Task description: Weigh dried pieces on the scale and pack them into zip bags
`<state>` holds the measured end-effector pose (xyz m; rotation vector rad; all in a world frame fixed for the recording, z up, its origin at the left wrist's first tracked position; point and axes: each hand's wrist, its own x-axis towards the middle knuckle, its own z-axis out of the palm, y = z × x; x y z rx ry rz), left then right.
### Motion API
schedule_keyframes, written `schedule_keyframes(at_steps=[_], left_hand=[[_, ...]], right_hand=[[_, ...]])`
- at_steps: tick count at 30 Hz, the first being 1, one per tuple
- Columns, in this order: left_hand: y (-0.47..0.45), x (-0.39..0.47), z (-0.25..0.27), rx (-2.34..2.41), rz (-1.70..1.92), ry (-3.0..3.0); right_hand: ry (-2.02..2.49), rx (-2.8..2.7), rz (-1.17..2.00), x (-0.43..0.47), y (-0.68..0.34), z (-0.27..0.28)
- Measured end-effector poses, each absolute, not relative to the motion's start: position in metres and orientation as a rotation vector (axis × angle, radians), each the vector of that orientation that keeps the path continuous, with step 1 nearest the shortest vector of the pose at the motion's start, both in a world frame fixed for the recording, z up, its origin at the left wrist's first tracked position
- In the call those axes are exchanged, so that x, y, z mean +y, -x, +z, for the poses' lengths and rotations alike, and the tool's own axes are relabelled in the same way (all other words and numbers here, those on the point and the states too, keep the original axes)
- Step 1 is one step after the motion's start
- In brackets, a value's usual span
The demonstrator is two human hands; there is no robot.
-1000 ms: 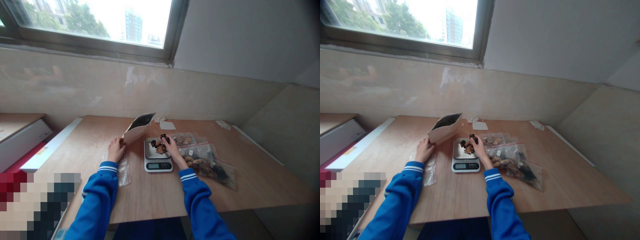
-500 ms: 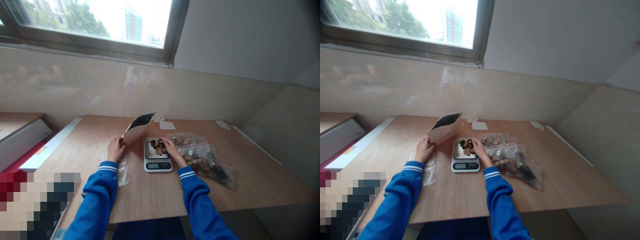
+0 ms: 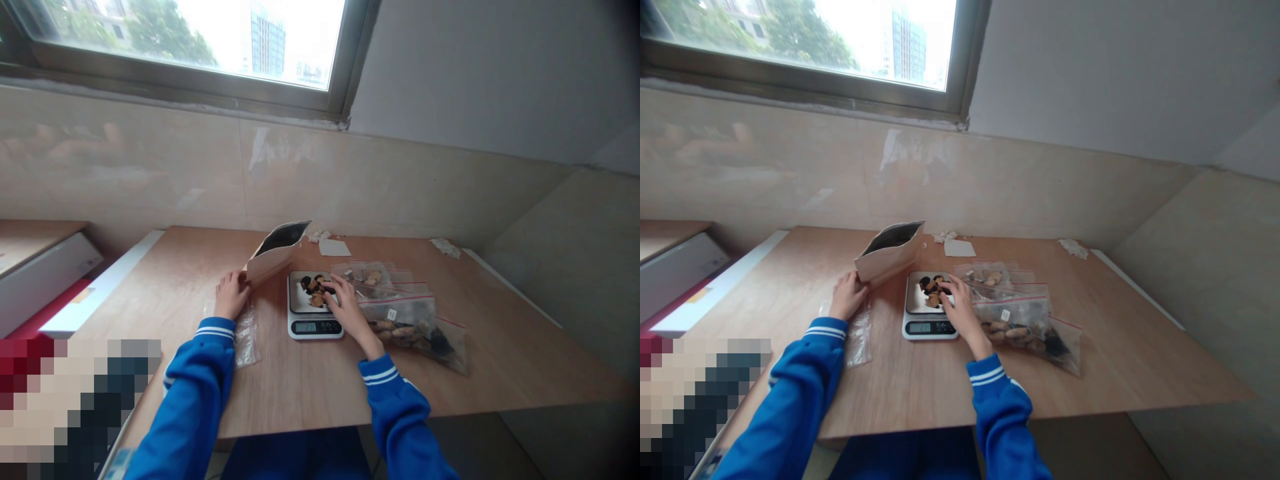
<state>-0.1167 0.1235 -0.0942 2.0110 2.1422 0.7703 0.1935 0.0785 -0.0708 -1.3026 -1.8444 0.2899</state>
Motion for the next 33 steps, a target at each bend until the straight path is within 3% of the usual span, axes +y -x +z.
schedule_keyframes(at_steps=[15, 23, 33], left_hand=[[0.116, 0.123, -0.092, 2.134, 0.754, -1.970], [0.116, 0.123, -0.091, 2.142, 0.747, -1.982], [0.118, 0.125, -0.094, 2.126, 0.751, -2.001]], right_hand=[[1.433, -2.140, 0.043, 0.074, -0.194, -0.068], [1.349, -1.925, 0.102, 0.077, -0.183, -0.055], [1.416, -2.180, 0.060, 0.080, -0.153, -0.052]])
